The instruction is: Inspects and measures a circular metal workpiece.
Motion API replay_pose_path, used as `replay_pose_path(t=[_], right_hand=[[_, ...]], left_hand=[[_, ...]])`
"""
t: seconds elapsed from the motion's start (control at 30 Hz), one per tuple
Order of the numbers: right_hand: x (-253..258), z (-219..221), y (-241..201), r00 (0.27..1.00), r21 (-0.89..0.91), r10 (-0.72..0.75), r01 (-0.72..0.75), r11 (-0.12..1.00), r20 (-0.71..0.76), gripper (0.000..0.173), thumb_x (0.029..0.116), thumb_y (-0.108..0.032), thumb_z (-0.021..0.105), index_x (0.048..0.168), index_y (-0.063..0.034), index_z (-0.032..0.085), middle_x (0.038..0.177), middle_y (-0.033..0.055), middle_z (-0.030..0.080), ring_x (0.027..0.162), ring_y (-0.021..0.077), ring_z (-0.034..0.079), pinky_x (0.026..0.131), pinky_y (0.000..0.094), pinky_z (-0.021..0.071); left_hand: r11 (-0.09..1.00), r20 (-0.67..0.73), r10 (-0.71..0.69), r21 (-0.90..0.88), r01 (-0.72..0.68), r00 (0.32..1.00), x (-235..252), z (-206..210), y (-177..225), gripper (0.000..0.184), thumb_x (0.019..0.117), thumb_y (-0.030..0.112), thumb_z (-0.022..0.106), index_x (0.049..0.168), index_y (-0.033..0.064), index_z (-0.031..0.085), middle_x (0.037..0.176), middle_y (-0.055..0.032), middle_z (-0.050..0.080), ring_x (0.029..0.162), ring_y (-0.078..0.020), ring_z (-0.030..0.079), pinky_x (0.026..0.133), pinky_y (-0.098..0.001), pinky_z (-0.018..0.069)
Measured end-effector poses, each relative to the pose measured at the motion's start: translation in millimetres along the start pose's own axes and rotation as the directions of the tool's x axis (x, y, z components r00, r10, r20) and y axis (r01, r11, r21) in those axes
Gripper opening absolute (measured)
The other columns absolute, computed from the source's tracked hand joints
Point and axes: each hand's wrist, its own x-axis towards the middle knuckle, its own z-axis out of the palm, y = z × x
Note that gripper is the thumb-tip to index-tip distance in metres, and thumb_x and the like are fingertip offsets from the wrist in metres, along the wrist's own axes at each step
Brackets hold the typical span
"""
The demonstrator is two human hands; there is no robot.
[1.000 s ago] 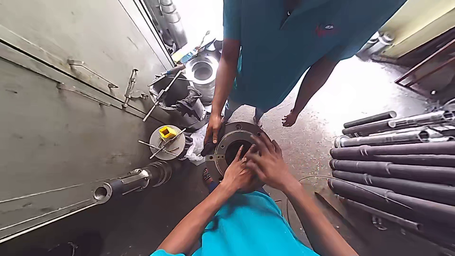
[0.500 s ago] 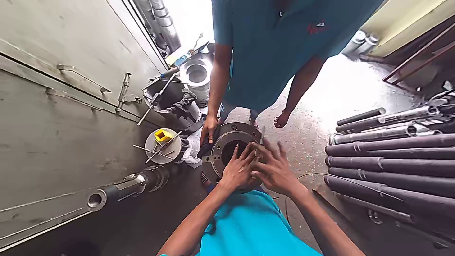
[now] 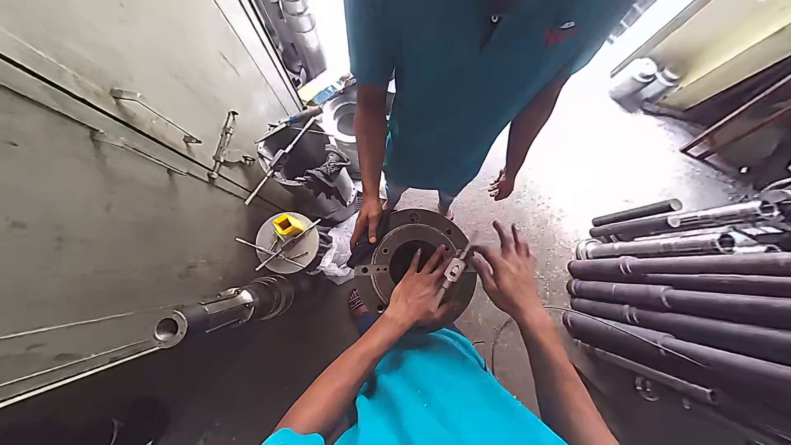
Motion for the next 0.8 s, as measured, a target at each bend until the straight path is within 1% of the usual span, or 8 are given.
replay_pose_path(t=[0.13,0.23,0.3,0.37,0.43,0.5,0.63,0.8], right_hand=[[14,8,-42,0.973,0.027,-0.221,0.22,0.975,0.065,0.06,0.1032,-0.059,0.039,0.132,-0.0161,0.068,0.165,0.0047,0.037,0.157,0.0355,0.02,0.121,0.0708,0.0177],[5,-11,-8,0.965,0.023,-0.256,0.255,0.967,0.051,0.043,0.1037,-0.055,0.043,0.134,-0.0376,0.068,0.165,0.0,0.039,0.156,0.0384,0.021,0.116,0.0764,0.0184],[11,-22,5,0.974,0.008,-0.21,0.21,0.978,0.088,0.039,0.1015,-0.056,0.046,0.122,-0.0375,0.074,0.164,0.0027,0.039,0.155,0.0416,0.022,0.116,0.076,0.019],[28,-22,-10,0.959,-0.015,-0.188,0.195,0.981,0.213,0.046,0.0978,-0.059,0.053,0.132,-0.0317,0.069,0.162,0.0059,0.043,0.153,0.0398,0.029,0.115,0.0722,0.0266],[39,-8,-39,0.918,0.054,-0.243,0.238,0.97,0.313,0.041,0.0953,-0.038,0.065,0.133,-0.0217,0.067,0.158,0.0072,0.048,0.152,0.0364,0.032,0.116,0.0688,0.027],[34,10,-52,0.907,0.073,-0.343,0.335,0.939,0.246,0.027,0.0916,-0.015,0.066,0.118,-0.0178,0.074,0.152,0.0031,0.054,0.151,0.0322,0.035,0.119,0.0659,0.0272],[4,13,-34,0.891,0.053,-0.431,0.428,0.902,0.141,0.046,0.0863,-0.009,0.071,0.125,-0.0339,0.072,0.152,0.0048,0.054,0.15,0.0387,0.035,0.114,0.0741,0.0263],[-17,3,-18,0.898,0.084,-0.439,0.435,0.896,0.026,0.035,0.0928,-0.014,0.056,0.112,-0.0361,0.076,0.153,0.0064,0.054,0.149,0.0398,0.037,0.114,0.0741,0.0266]], left_hand=[[1.0,-0.043,-0.001,-0.022,0.0,0.999,-4,3,-1,0.067,0.0983,0.062,0.049,0.144,0.0148,0.06,0.155,-0.0084,0.052,0.154,-0.0316,0.031,0.124,-0.0661,0.012],[0.999,0.023,-0.01,-0.034,0.011,1.0,3,-4,0,0.066,0.0986,0.062,0.049,0.15,0.0222,0.051,0.162,-0.0039,0.042,0.157,-0.0302,0.021,0.123,-0.0688,0.0079],[1.0,0.047,-0.006,-0.026,0.008,0.999,2,-2,2,0.07,0.0996,0.063,0.046,0.155,0.0213,0.045,0.168,-0.0029,0.032,0.159,-0.029,0.012,0.123,-0.0694,0.0037],[1.0,0.018,0.002,-0.027,-0.002,1.0,1,-1,0,0.069,0.0996,0.063,0.046,0.152,0.0188,0.05,0.164,-0.0051,0.039,0.158,-0.0299,0.019,0.124,-0.0684,0.0056],[0.999,0.005,-0.025,-0.023,0.025,1.0,-1,-3,0,0.073,0.0986,0.066,0.045,0.149,0.0147,0.053,0.159,-0.0078,0.047,0.153,-0.0306,0.032,0.124,-0.0654,0.0117],[0.998,-0.009,-0.046,-0.042,0.045,0.999,-5,1,1,0.075,0.0977,0.065,0.048,0.145,0.0078,0.057,0.152,-0.0139,0.053,0.148,-0.0333,0.04,0.124,-0.0644,0.0137],[0.999,-0.043,-0.025,-0.046,0.023,0.999,-6,4,0,0.07,0.1014,0.062,0.043,0.153,0.0156,0.049,0.163,-0.0069,0.041,0.157,-0.0289,0.024,0.125,-0.0657,0.0068],[0.999,0.054,-0.032,-0.017,0.033,0.998,1,-4,2,0.073,0.1008,0.065,0.039,0.156,0.0175,0.045,0.169,-0.0026,0.029,0.16,-0.0277,0.012,0.123,-0.0683,0.0046]])
